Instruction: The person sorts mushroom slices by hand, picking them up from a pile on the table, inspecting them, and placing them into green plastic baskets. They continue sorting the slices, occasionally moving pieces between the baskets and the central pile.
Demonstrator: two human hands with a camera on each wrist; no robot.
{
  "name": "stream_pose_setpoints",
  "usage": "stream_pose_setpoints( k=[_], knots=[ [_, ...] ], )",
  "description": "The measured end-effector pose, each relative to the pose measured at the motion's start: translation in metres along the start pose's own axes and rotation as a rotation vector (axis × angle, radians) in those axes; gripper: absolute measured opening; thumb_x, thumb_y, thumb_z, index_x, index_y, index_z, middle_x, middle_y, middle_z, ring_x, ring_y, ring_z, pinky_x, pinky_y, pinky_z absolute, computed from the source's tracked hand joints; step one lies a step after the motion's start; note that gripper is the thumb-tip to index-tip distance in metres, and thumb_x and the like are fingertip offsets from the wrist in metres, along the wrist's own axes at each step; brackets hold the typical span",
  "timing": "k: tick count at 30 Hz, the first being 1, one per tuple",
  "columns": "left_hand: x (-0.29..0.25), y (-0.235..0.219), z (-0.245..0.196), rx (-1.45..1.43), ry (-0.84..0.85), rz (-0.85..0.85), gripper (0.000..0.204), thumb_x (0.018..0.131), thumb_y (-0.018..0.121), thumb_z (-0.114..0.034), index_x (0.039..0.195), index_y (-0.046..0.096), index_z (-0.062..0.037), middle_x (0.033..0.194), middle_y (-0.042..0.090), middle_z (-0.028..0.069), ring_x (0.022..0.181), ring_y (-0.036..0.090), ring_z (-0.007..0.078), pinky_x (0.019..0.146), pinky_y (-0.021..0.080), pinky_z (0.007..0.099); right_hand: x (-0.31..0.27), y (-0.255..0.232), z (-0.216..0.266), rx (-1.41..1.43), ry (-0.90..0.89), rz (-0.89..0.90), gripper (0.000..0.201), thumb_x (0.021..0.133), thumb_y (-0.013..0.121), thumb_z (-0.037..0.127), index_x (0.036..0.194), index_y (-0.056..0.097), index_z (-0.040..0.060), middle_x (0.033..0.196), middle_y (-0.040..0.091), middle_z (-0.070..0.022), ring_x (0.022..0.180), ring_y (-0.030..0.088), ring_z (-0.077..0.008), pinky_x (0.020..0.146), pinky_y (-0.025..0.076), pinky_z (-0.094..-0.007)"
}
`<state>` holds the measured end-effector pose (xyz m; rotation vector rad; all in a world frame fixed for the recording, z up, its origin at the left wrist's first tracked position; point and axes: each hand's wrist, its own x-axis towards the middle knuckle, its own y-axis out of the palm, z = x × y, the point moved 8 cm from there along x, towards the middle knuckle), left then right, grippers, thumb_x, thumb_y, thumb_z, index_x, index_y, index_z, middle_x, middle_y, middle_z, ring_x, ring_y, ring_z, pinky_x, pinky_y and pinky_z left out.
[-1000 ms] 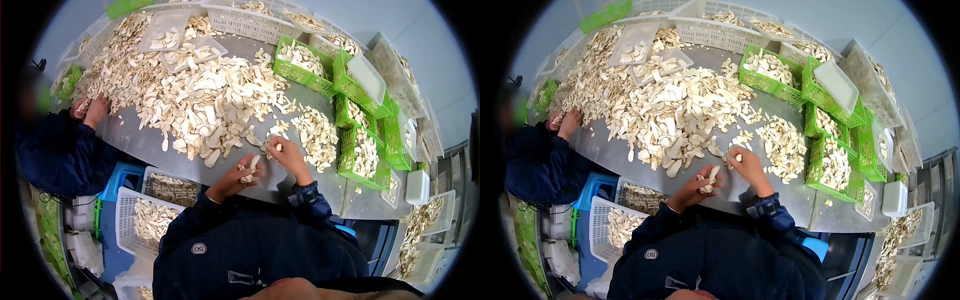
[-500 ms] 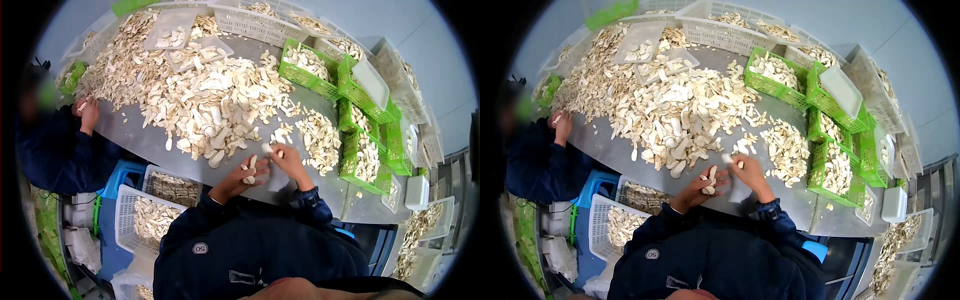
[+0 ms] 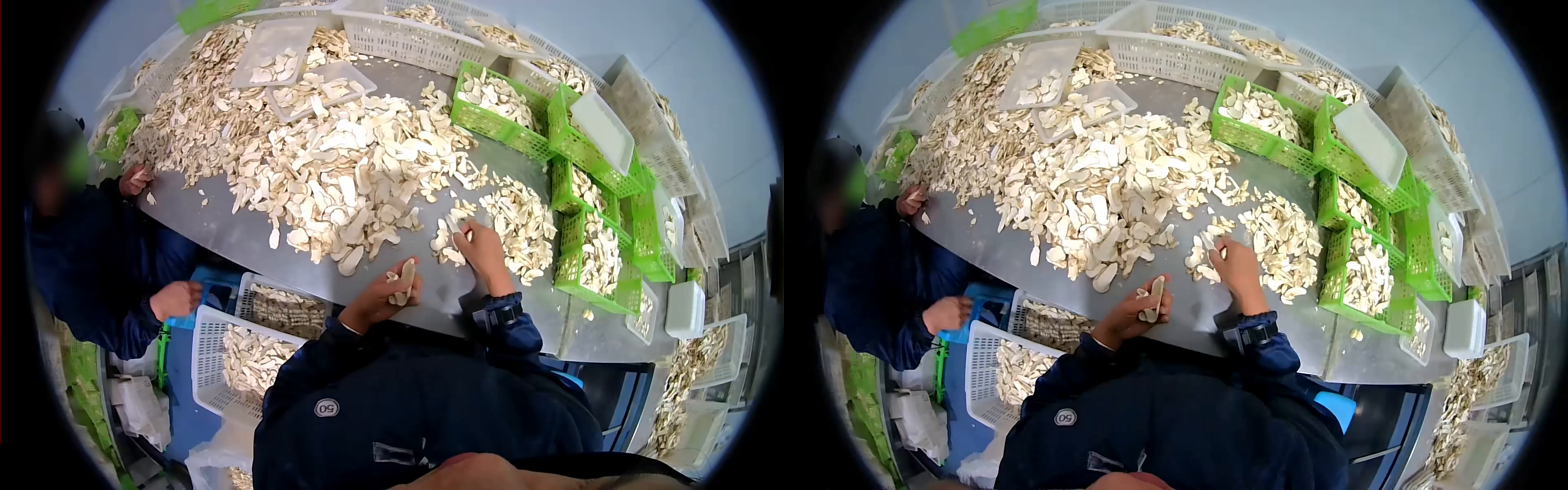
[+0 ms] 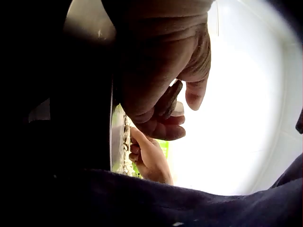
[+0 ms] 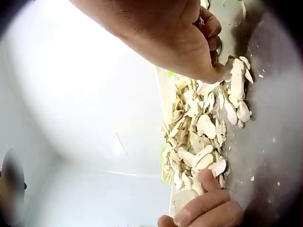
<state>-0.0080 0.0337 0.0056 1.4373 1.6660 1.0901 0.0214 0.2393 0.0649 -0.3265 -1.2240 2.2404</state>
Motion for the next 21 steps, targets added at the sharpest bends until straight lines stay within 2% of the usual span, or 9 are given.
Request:
stream_pose_setpoints(
  k=[3,7,8,11,15,16,21],
  knots=[
    [-0.001,-0.003,0.001,0.027,0.002,-0.084,0.048,0.092,0.06,-0.014,0.136,0.042,-0.0129,0.083,0.049,0.0031,0.077,0.049,0.0124,0.074,0.045,0.0287,-0.005,-0.014,-0.015,-0.006,0.02,-0.088,0.022,0.082,0.065,0.028,0.084,0.065,0.0065,0.068,0.063,-0.0188,0.067,0.063,-0.0381,0.062,0.049,-0.0439],
    [-0.001,-0.005,0.002,0.026,-0.002,-0.079,0.045,0.093,0.059,-0.013,0.134,0.042,-0.0107,0.088,0.052,0.0039,0.081,0.052,0.0126,0.074,0.047,0.0289,-0.007,-0.025,-0.034,-0.09,0.074,-0.056,0.023,0.084,0.063,0.029,0.086,0.065,0.0054,0.064,0.063,-0.0172,0.063,0.064,-0.0345,0.059,0.049,-0.0426],
    [-0.001,-0.007,0.002,0.029,-0.003,-0.085,0.044,0.093,0.059,-0.013,0.134,0.043,-0.0105,0.089,0.052,0.0041,0.082,0.053,0.0126,0.074,0.047,0.0289,-0.008,-0.025,-0.037,-0.053,0.101,-0.074,0.023,0.084,0.063,0.027,0.093,0.065,0.0062,0.062,0.062,-0.0165,0.06,0.064,-0.0329,0.058,0.049,-0.0423],
    [0.0,-0.008,0.003,0.021,-0.007,-0.093,0.041,0.093,0.058,-0.012,0.132,0.044,-0.0105,0.093,0.053,0.0044,0.084,0.055,0.0125,0.074,0.048,0.0289,-0.007,-0.032,-0.018,-0.064,0.02,-0.197,0.024,0.085,0.062,0.026,0.099,0.065,0.0067,0.061,0.061,-0.0161,0.058,0.063,-0.0329,0.057,0.048,-0.042],
    [-0.002,-0.004,0.001,0.0,-0.016,-0.124,0.039,0.094,0.057,-0.011,0.131,0.045,-0.0109,0.095,0.052,0.0044,0.085,0.055,0.0122,0.074,0.048,0.0286,0.0,-0.007,0.005,0.026,-0.097,-0.091,0.028,0.084,0.066,0.031,0.101,0.066,0.0086,0.067,0.064,-0.0141,0.063,0.063,-0.0326,0.059,0.049,-0.0423],
    [-0.002,-0.004,0.001,0.002,-0.017,-0.117,0.038,0.094,0.057,-0.011,0.131,0.045,-0.0109,0.095,0.052,0.0044,0.085,0.055,0.0122,0.074,0.048,0.0287,0.0,-0.002,0.009,-0.017,-0.04,-0.036,0.032,0.081,0.069,0.038,0.095,0.065,0.0091,0.069,0.064,-0.0131,0.066,0.064,-0.0327,0.06,0.049,-0.0424],
    [-0.001,0.0,0.0,-0.018,-0.009,-0.067,0.037,0.095,0.056,-0.011,0.13,0.045,-0.0104,0.096,0.052,0.0045,0.084,0.054,0.012,0.074,0.048,0.0288,-0.003,0.017,0.032,-0.162,-0.061,0.085,0.038,0.077,0.071,0.044,0.083,0.061,0.0086,0.069,0.064,-0.0129,0.069,0.065,-0.0331,0.06,0.049,-0.042]
  ],
)
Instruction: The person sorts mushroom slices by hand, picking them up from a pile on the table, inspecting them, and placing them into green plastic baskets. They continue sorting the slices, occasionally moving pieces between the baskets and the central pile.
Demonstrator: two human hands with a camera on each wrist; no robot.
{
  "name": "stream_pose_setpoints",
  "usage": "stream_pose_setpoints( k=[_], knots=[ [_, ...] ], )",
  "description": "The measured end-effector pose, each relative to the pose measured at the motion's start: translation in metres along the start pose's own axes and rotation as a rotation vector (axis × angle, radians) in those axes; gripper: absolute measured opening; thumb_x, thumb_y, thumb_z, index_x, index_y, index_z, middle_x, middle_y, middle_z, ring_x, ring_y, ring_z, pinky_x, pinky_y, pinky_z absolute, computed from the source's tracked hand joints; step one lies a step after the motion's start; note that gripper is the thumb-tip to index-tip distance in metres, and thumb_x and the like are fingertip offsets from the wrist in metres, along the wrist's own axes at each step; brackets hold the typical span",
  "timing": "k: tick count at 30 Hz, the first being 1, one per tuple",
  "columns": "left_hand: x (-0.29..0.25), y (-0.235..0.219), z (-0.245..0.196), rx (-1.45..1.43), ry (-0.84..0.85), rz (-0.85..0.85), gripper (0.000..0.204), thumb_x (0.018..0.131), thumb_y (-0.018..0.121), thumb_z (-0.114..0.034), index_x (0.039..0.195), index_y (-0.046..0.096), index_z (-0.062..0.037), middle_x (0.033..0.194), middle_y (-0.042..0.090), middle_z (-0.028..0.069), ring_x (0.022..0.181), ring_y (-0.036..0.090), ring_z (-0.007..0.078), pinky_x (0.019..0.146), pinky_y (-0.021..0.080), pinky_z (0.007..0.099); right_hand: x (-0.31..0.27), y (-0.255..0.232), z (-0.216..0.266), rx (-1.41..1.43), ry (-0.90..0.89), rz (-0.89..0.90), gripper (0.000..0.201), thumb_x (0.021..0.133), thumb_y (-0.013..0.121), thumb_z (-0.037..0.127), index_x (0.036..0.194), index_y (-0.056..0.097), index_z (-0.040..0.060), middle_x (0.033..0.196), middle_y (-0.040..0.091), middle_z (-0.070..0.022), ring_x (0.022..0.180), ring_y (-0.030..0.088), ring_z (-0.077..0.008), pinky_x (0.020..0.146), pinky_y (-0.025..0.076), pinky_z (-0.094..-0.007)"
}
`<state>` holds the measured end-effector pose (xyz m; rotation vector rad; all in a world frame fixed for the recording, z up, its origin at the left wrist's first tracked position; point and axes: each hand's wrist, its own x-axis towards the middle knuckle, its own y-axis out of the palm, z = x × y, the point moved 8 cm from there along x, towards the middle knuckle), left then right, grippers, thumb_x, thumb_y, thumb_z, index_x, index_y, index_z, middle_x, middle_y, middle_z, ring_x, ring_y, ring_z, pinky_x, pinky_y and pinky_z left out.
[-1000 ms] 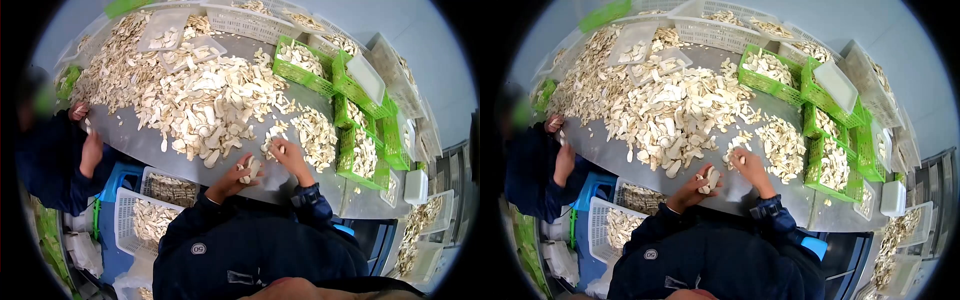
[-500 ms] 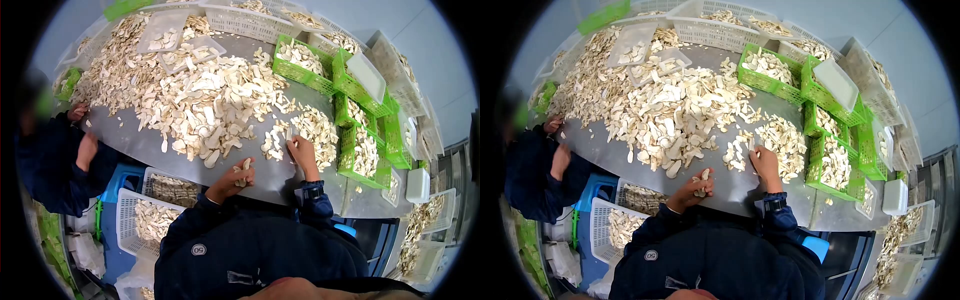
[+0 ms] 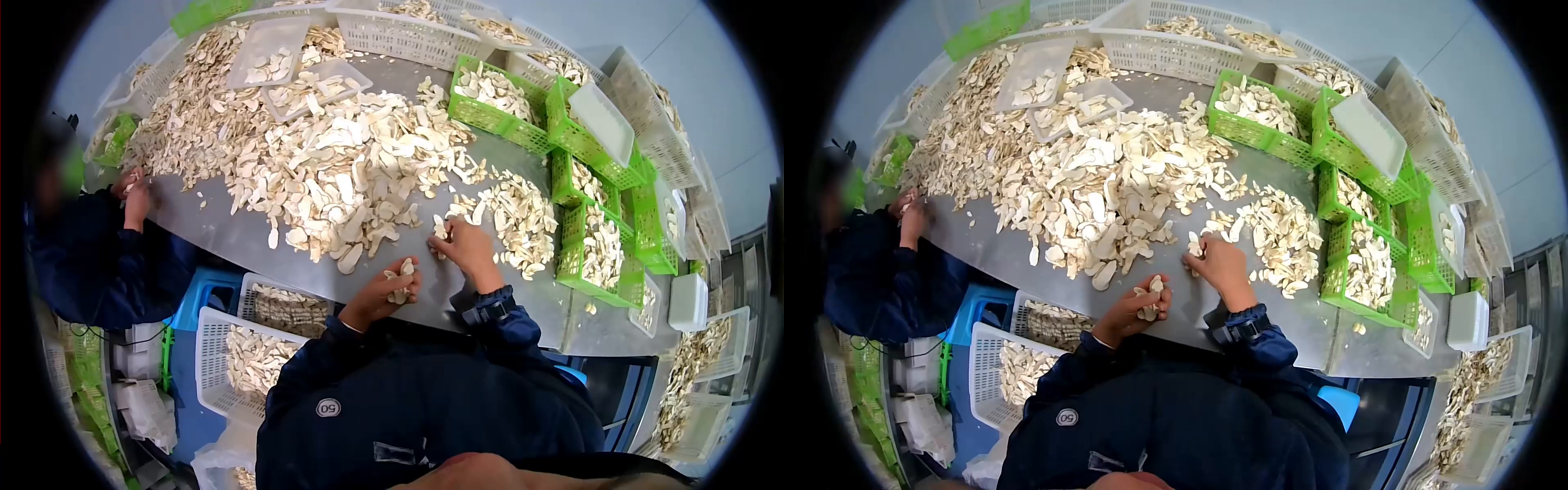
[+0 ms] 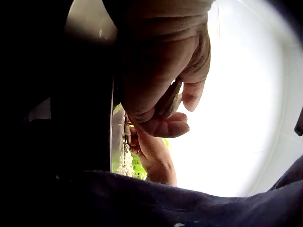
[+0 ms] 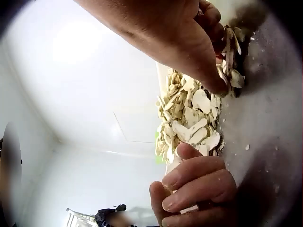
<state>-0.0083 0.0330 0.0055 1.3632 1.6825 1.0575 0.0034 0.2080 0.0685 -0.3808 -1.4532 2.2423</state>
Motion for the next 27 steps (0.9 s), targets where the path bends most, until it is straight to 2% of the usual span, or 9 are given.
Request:
stream_pose_setpoints(
  k=[9,12,15,17,20,21,24,25,27],
  knots=[
    [-0.001,-0.002,0.001,-0.025,0.006,-0.011,0.04,0.095,0.058,-0.012,0.132,0.044,-0.009,0.098,0.052,0.0051,0.085,0.054,0.0126,0.075,0.048,0.0285,-0.004,0.0,-0.021,0.395,0.01,0.018,0.021,0.085,0.066,0.026,0.085,0.065,0.0044,0.071,0.061,-0.0126,0.064,0.06,-0.0249,0.061,0.047,-0.0344],
    [0.0,-0.009,-0.001,-0.009,0.042,-0.001,0.044,0.093,0.06,-0.013,0.133,0.043,-0.01,0.112,0.055,0.0068,0.099,0.057,0.016,0.083,0.049,0.0314,-0.005,0.012,-0.035,0.514,0.032,0.07,0.021,0.088,0.064,0.024,0.087,0.065,0.003,0.069,0.059,-0.0091,0.063,0.056,-0.0178,0.061,0.045,-0.0315],
    [-0.003,-0.013,-0.006,0.007,0.073,-0.157,0.049,0.091,0.062,-0.012,0.135,0.041,-0.0134,0.129,0.051,0.0089,0.12,0.053,0.0228,0.096,0.047,0.0391,-0.009,0.018,-0.034,0.599,0.039,0.134,0.022,0.089,0.063,0.024,0.088,0.066,0.0026,0.07,0.06,-0.0056,0.065,0.054,-0.0141,0.061,0.044,-0.0304],
    [-0.001,-0.008,-0.008,-0.019,0.114,-0.09,0.051,0.092,0.061,-0.011,0.137,0.039,-0.0159,0.135,0.048,0.0099,0.128,0.047,0.0265,0.103,0.043,0.0443,-0.015,0.019,-0.025,0.648,0.052,0.226,0.022,0.09,0.063,0.024,0.088,0.066,0.0022,0.071,0.061,-0.0042,0.066,0.054,-0.0133,0.062,0.044,-0.0298],
    [0.004,-0.012,-0.006,-0.06,0.136,-0.042,0.054,0.092,0.06,-0.01,0.14,0.036,-0.0181,0.138,0.046,0.0113,0.131,0.045,0.0296,0.107,0.04,0.0486,-0.031,0.007,0.016,0.647,-0.154,0.422,0.021,0.09,0.063,0.024,0.09,0.066,0.0031,0.071,0.062,-0.0037,0.065,0.053,-0.014,0.061,0.044,-0.0286],
    [0.005,-0.014,-0.004,-0.073,0.135,-0.036,0.055,0.092,0.059,-0.01,0.141,0.035,-0.0185,0.138,0.046,0.0118,0.131,0.045,0.0302,0.107,0.039,0.0495,-0.031,0.007,0.016,0.688,-0.247,0.384,0.02,0.089,0.065,0.023,0.094,0.066,0.0037,0.071,0.063,-0.005,0.066,0.056,-0.0146,0.061,0.045,-0.0296],
    [0.002,-0.013,-0.002,-0.084,0.104,-0.069,0.055,0.093,0.058,-0.01,0.142,0.034,-0.0183,0.136,0.048,0.012,0.127,0.049,0.0286,0.105,0.042,0.0494,-0.013,-0.016,-0.024,0.477,-0.084,-0.032,0.024,0.087,0.066,0.026,0.096,0.065,0.0041,0.075,0.066,-0.0098,0.069,0.064,-0.0228,0.062,0.048,-0.0347],
    [0.001,-0.014,-0.002,-0.078,0.097,-0.069,0.056,0.093,0.058,-0.01,0.142,0.033,-0.018,0.134,0.049,0.0121,0.125,0.05,0.0277,0.104,0.043,0.049,-0.01,-0.031,-0.035,0.177,0.044,-0.162,0.032,0.085,0.067,0.035,0.094,0.064,0.0048,0.073,0.066,-0.0149,0.068,0.066,-0.0306,0.062,0.049,-0.0388],
    [0.0,-0.018,-0.003,-0.063,0.087,-0.068,0.056,0.093,0.057,-0.01,0.143,0.032,-0.0174,0.131,0.051,0.0123,0.121,0.053,0.0259,0.101,0.046,0.0482,-0.001,-0.037,-0.057,0.012,0.166,-0.206,0.033,0.085,0.065,0.038,0.089,0.063,0.0053,0.075,0.067,-0.0176,0.072,0.066,-0.0362,0.065,0.051,-0.0435]
  ],
)
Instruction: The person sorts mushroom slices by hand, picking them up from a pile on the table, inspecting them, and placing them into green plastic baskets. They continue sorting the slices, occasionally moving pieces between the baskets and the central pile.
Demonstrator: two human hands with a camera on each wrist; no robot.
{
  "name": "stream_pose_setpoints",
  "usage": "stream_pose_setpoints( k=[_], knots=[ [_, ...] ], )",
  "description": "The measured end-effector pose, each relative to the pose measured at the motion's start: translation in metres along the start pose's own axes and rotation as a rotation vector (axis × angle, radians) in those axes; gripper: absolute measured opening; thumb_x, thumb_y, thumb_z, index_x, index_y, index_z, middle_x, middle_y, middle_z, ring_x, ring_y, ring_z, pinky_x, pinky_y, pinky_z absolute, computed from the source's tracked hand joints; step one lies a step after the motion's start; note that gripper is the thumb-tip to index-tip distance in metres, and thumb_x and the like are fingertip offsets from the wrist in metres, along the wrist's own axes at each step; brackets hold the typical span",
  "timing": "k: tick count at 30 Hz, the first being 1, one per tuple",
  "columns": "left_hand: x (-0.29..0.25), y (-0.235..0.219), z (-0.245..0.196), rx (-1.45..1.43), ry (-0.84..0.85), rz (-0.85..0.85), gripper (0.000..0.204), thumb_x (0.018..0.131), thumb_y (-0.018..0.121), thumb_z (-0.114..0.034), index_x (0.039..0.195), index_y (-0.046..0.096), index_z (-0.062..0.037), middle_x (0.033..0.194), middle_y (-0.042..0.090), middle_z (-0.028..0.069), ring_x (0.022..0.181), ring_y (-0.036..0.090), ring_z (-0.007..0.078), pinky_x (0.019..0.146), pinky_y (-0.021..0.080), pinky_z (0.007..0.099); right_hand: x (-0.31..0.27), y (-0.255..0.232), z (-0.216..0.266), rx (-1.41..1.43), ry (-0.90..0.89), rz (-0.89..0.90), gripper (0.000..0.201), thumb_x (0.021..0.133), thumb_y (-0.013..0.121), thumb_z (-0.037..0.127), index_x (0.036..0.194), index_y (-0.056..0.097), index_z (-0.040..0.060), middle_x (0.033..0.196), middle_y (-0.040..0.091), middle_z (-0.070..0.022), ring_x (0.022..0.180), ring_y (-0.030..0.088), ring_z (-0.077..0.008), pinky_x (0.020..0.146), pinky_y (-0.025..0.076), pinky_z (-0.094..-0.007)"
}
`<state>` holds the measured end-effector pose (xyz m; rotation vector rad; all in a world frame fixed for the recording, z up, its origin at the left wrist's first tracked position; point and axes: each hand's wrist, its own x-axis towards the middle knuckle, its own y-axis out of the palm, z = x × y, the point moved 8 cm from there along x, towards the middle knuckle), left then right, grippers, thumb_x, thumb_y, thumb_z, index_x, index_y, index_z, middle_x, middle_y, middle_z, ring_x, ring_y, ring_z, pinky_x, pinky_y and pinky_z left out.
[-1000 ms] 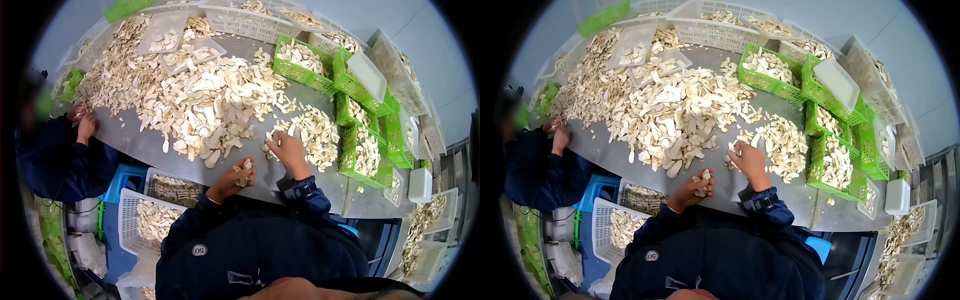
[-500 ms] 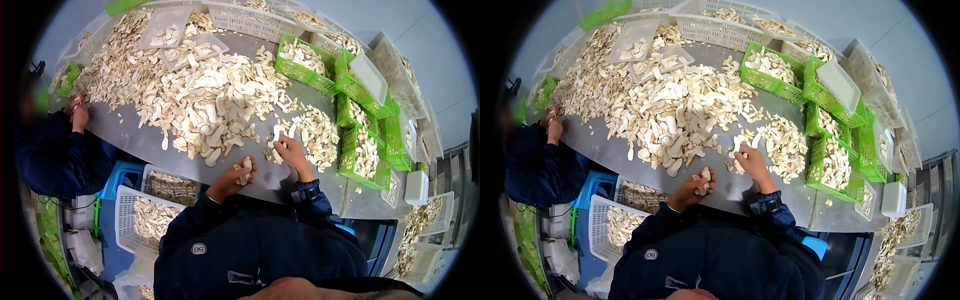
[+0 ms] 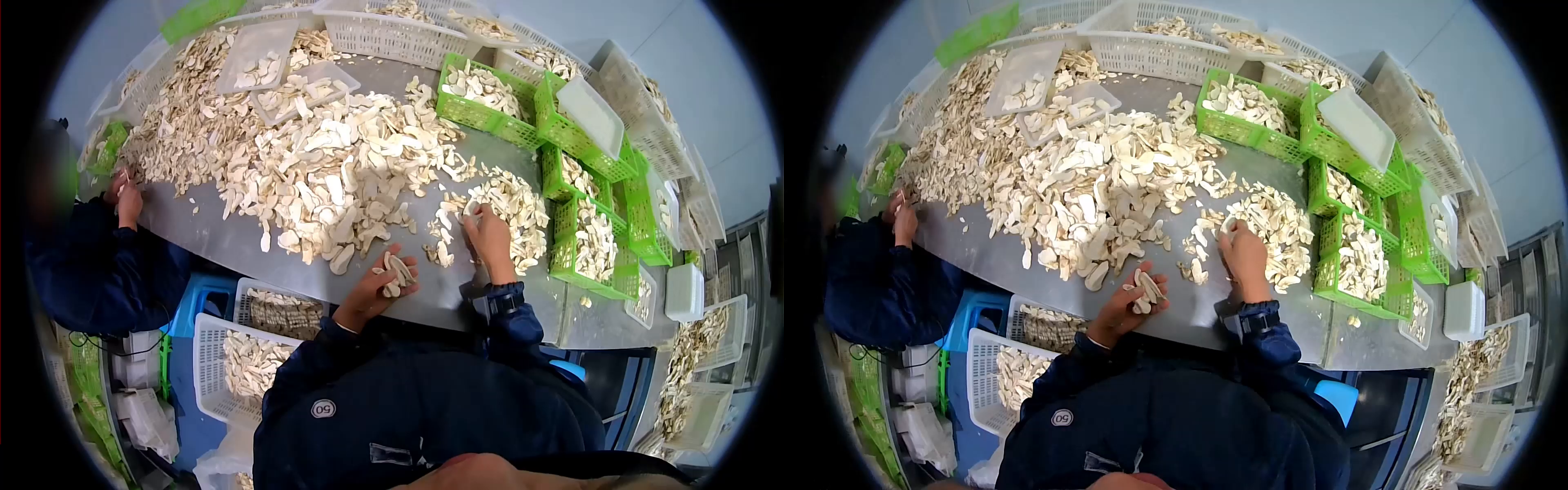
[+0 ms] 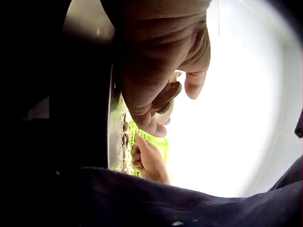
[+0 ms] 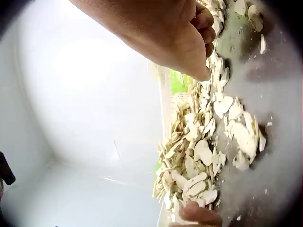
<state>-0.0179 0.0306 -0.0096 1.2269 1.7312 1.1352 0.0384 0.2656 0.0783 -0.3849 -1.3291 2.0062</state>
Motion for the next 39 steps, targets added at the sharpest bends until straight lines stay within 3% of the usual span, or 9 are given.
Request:
stream_pose_setpoints(
  k=[8,15,18,21,23,27,33,34,39],
  knots=[
    [0.001,-0.003,-0.001,-0.058,0.018,0.008,0.058,0.092,0.058,-0.007,0.143,0.032,-0.0156,0.123,0.054,0.0124,0.104,0.057,0.0199,0.086,0.05,0.0379,0.014,0.017,-0.026,-0.045,-0.064,0.015,0.034,0.086,0.062,0.037,0.085,0.064,0.0031,0.072,0.066,-0.0215,0.068,0.064,-0.0394,0.064,0.051,-0.0448],
    [0.001,-0.008,0.001,-0.042,0.019,0.017,0.056,0.09,0.058,-0.002,0.14,0.039,-0.0158,0.113,0.058,0.012,0.089,0.057,0.0175,0.07,0.048,0.0318,-0.016,0.026,-0.019,0.549,0.123,0.355,0.026,0.095,0.056,0.028,0.088,0.063,0.0029,0.067,0.064,-0.0042,0.056,0.058,-0.0108,0.056,0.048,-0.0274],
    [0.001,-0.008,0.002,-0.049,0.002,0.027,0.053,0.091,0.057,-0.004,0.14,0.041,-0.0157,0.109,0.059,0.0114,0.08,0.056,0.0162,0.063,0.047,0.0304,-0.022,0.011,-0.014,0.552,0.044,0.336,0.028,0.096,0.054,0.028,0.085,0.058,0.0025,0.066,0.063,-0.0041,0.057,0.059,-0.011,0.056,0.047,-0.027],
    [0.0,-0.005,0.001,-0.043,0.005,-0.006,0.049,0.093,0.055,-0.01,0.14,0.041,-0.0156,0.103,0.057,0.0099,0.077,0.055,0.0147,0.058,0.046,0.0264,-0.015,-0.035,-0.024,0.527,0.004,0.106,0.026,0.098,0.053,0.024,0.082,0.056,0.0042,0.067,0.057,-0.0004,0.058,0.051,-0.0063,0.053,0.041,-0.0246],
    [-0.001,-0.005,0.001,-0.01,0.0,-0.028,0.047,0.095,0.053,-0.012,0.14,0.041,-0.0151,0.1,0.056,0.0094,0.076,0.055,0.0148,0.057,0.046,0.0254,-0.011,-0.074,-0.049,0.607,0.005,-0.334,0.022,0.099,0.052,0.023,0.087,0.057,0.0054,0.07,0.057,0.0007,0.056,0.047,-0.0039,0.051,0.038,-0.0216],
    [0.0,-0.01,0.002,-0.039,-0.002,0.038,0.048,0.097,0.051,-0.014,0.143,0.036,-0.0153,0.104,0.058,0.0116,0.082,0.059,0.0173,0.058,0.047,0.0268,-0.029,-0.122,-0.094,1.476,0.239,-0.884,0.017,0.1,0.051,0.023,0.103,0.058,0.0085,0.07,0.047,0.0025,0.061,0.043,-0.0046,0.051,0.034,-0.0186],
    [-0.004,-0.011,0.003,0.011,-0.02,-0.052,0.049,0.098,0.049,-0.019,0.145,0.032,-0.0158,0.125,0.056,0.0158,0.105,0.061,0.0283,0.07,0.053,0.0373,-0.025,-0.02,-0.076,2.108,0.401,-0.018,0.027,0.1,0.052,0.034,0.11,0.048,0.0095,0.1,0.064,-0.0071,0.082,0.063,-0.0171,0.074,0.054,-0.0336],
    [-0.005,-0.013,0.004,0.024,-0.022,-0.081,0.049,0.098,0.049,-0.019,0.145,0.032,-0.0157,0.128,0.055,0.0159,0.108,0.06,0.0296,0.074,0.053,0.0393,-0.03,-0.004,-0.067,2.174,0.447,0.043,0.037,0.1,0.049,0.041,0.12,0.046,0.0093,0.114,0.063,-0.0126,0.101,0.063,-0.0267,0.088,0.053,-0.0465],
    [-0.001,-0.006,-0.002,0.02,0.088,-0.077,0.052,0.096,0.051,-0.013,0.144,0.032,-0.0139,0.121,0.055,0.014,0.108,0.056,0.0268,0.086,0.052,0.0415,-0.047,0.008,-0.002,2.148,0.511,0.328,0.056,0.101,0.04,0.048,0.14,0.036,0.008,0.137,0.049,-0.0181,0.124,0.051,-0.0367,0.103,0.042,-0.0567]
  ],
)
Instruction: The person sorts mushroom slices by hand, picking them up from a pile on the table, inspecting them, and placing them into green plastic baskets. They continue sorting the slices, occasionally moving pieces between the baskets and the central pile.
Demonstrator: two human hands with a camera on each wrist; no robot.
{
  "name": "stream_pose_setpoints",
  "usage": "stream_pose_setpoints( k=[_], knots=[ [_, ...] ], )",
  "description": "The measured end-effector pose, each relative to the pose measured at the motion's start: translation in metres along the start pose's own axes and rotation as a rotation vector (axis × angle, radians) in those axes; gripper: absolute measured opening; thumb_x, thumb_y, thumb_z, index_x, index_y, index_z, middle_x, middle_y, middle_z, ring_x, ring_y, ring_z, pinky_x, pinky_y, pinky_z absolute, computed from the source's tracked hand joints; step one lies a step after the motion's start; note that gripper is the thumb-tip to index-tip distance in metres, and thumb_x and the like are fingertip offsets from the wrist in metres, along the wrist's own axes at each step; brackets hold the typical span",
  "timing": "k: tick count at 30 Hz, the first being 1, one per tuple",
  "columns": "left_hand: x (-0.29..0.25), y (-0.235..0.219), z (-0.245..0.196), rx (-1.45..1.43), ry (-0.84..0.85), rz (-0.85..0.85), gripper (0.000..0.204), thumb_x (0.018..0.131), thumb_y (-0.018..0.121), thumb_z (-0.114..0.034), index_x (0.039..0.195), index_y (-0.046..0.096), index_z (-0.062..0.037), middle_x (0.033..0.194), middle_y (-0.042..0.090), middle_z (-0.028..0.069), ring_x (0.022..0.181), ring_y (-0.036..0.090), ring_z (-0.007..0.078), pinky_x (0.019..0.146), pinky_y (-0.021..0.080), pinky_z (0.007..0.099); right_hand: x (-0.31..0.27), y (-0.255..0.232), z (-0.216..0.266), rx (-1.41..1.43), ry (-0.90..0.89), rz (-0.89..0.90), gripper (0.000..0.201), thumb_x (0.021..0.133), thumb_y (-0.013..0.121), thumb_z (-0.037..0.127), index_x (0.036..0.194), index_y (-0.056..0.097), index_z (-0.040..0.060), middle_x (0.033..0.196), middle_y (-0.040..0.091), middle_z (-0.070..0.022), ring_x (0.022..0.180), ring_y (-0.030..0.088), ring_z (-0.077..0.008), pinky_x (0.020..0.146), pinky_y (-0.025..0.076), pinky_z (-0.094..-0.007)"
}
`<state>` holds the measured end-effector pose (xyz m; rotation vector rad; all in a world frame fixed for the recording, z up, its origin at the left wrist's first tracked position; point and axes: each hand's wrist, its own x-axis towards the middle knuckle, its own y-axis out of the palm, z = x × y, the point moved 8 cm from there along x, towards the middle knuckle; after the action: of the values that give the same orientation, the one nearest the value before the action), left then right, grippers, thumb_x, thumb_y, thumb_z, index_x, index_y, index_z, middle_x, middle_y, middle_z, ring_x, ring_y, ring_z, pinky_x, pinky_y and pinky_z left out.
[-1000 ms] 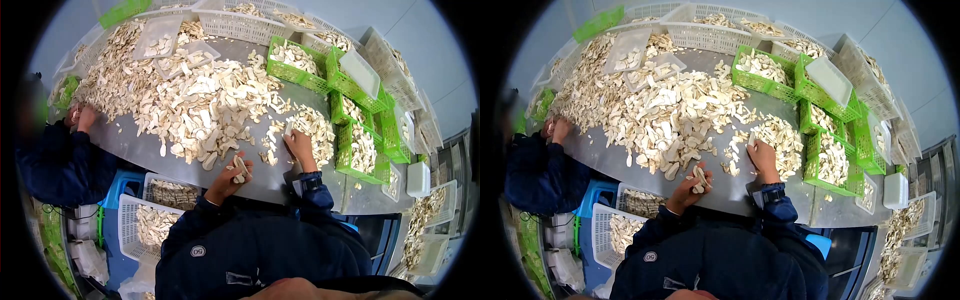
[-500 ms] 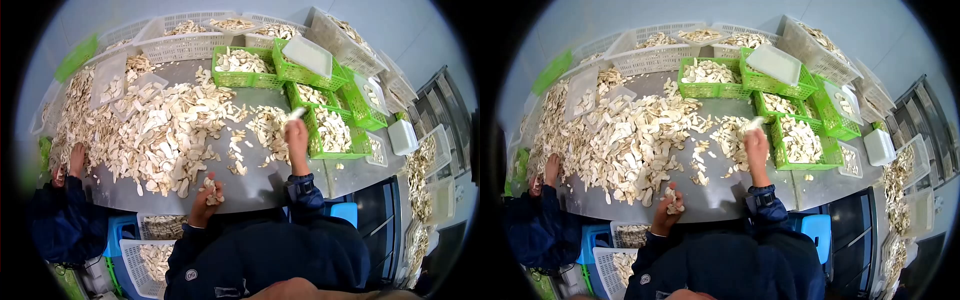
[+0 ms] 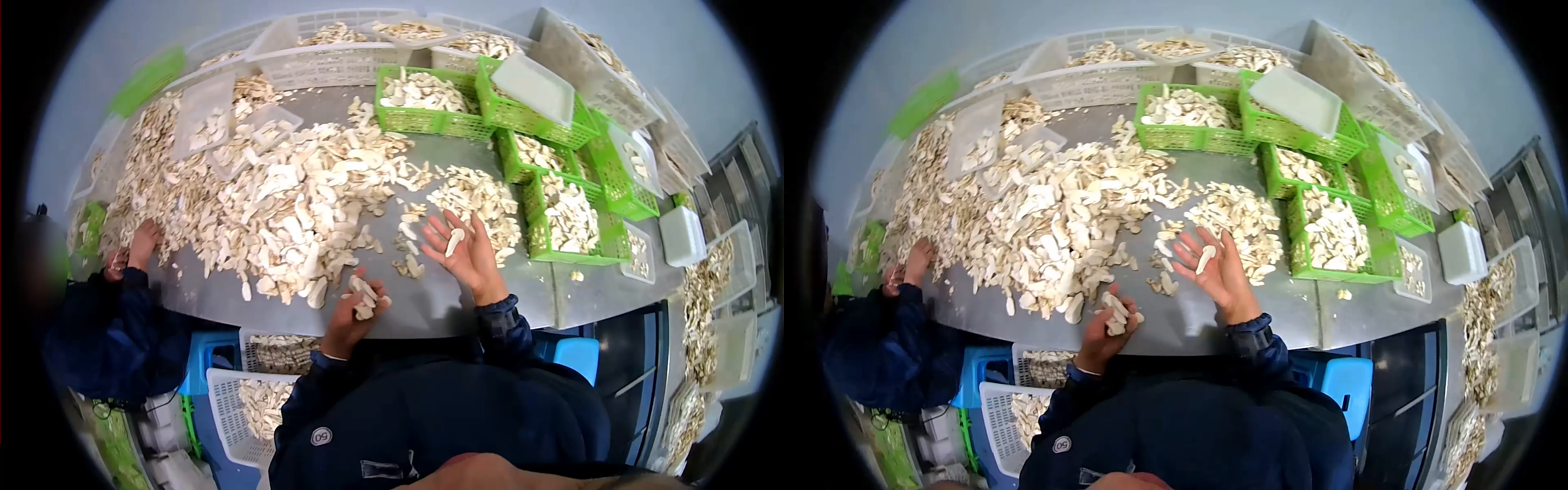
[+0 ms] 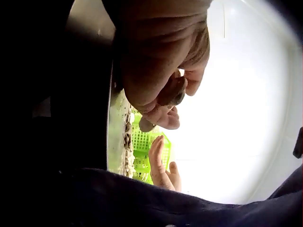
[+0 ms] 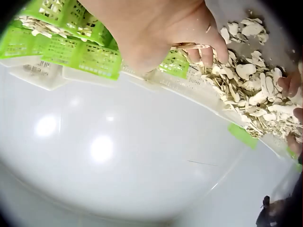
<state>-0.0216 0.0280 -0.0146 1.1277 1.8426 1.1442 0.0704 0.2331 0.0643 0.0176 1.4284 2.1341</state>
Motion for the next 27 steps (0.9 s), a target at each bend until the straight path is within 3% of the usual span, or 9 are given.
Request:
stream_pose_setpoints(
  k=[7,12,13,14,16,17,20,22,27],
  knots=[
    [-0.008,0.0,0.001,0.052,-0.09,-0.044,0.037,0.092,0.054,-0.006,0.128,0.047,-0.005,0.116,0.055,0.0113,0.102,0.056,0.0187,0.077,0.051,0.0288,0.001,-0.019,-0.056,0.112,0.312,0.05,0.042,0.096,0.056,0.028,0.129,0.046,0.0031,0.127,0.054,-0.0195,0.111,0.056,-0.0332,0.096,0.046,-0.0466],
    [-0.011,-0.004,0.0,0.129,-0.122,-0.071,0.026,0.093,0.056,-0.009,0.118,0.055,-0.0049,0.123,0.055,0.0095,0.11,0.056,0.0187,0.085,0.051,0.0297,-0.028,0.031,0.125,0.436,-0.598,0.222,0.045,0.097,0.053,0.032,0.124,0.045,-0.0038,0.121,0.056,-0.0197,0.108,0.057,-0.0289,0.101,0.046,-0.0451],
    [-0.011,0.001,0.0,0.095,-0.118,-0.062,0.024,0.093,0.057,-0.01,0.116,0.057,-0.0055,0.126,0.054,0.0082,0.114,0.055,0.0191,0.089,0.051,0.0308,-0.036,0.028,0.141,0.424,-0.718,0.058,0.048,0.097,0.054,0.035,0.124,0.043,-0.0037,0.121,0.056,-0.0207,0.108,0.057,-0.0291,0.103,0.046,-0.0469],
    [-0.01,-0.001,0.0,0.091,-0.117,-0.035,0.024,0.093,0.057,-0.01,0.116,0.057,-0.0054,0.127,0.054,0.008,0.115,0.055,0.0192,0.09,0.05,0.0314,-0.036,0.032,0.142,0.313,-0.752,-0.061,0.043,0.097,0.057,0.029,0.122,0.044,-0.0026,0.108,0.062,-0.0156,0.098,0.061,-0.0225,0.091,0.052,-0.0372],
    [-0.006,-0.003,0.002,0.084,-0.113,0.02,0.023,0.093,0.057,-0.01,0.115,0.057,-0.0054,0.128,0.053,0.0077,0.116,0.054,0.0194,0.093,0.05,0.0326,-0.01,0.033,0.127,-0.231,-0.668,0.03,0.036,0.096,0.057,0.02,0.124,0.047,-0.0017,0.09,0.063,-0.007,0.08,0.061,-0.0129,0.073,0.053,-0.0241],
    [-0.006,-0.004,0.002,0.086,-0.096,-0.02,0.015,0.092,0.057,-0.008,0.107,0.059,-0.0054,0.13,0.049,0.0112,0.117,0.051,0.0219,0.083,0.052,0.0308,0.002,0.023,0.099,-0.269,-0.49,-0.072,0.03,0.096,0.056,0.014,0.121,0.053,-0.0006,0.08,0.06,-0.0001,0.066,0.054,-0.0058,0.059,0.045,-0.0165],
    [-0.006,0.004,0.002,0.051,-0.082,-0.038,0.012,0.092,0.057,-0.009,0.104,0.059,-0.0066,0.133,0.048,0.0099,0.124,0.048,0.0244,0.089,0.051,0.0331,0.027,0.037,0.016,-0.984,-0.124,0.022,0.03,0.094,0.056,0.012,0.123,0.058,0.0051,0.082,0.061,0.0009,0.069,0.056,-0.007,0.066,0.048,-0.0203],
    [-0.006,0.021,-0.003,0.007,-0.05,0.146,0.015,0.095,0.056,-0.012,0.109,0.058,-0.0063,0.134,0.051,0.0083,0.132,0.043,0.0264,0.101,0.046,0.0411,0.05,0.056,-0.031,-1.394,-0.125,0.402,0.028,0.097,0.053,0.015,0.121,0.059,0.0037,0.083,0.063,0.001,0.071,0.057,-0.0051,0.064,0.046,-0.0216],
    [-0.004,0.005,0.0,-0.076,-0.078,0.088,0.019,0.095,0.056,-0.012,0.114,0.057,-0.0082,0.132,0.052,0.0098,0.131,0.045,0.0283,0.099,0.048,0.0407,0.104,0.092,-0.079,-2.0,-0.439,0.413,0.036,0.085,0.061,0.019,0.119,0.06,0.007,0.08,0.065,-0.0137,0.071,0.063,-0.028,0.066,0.05,-0.0382]
  ],
)
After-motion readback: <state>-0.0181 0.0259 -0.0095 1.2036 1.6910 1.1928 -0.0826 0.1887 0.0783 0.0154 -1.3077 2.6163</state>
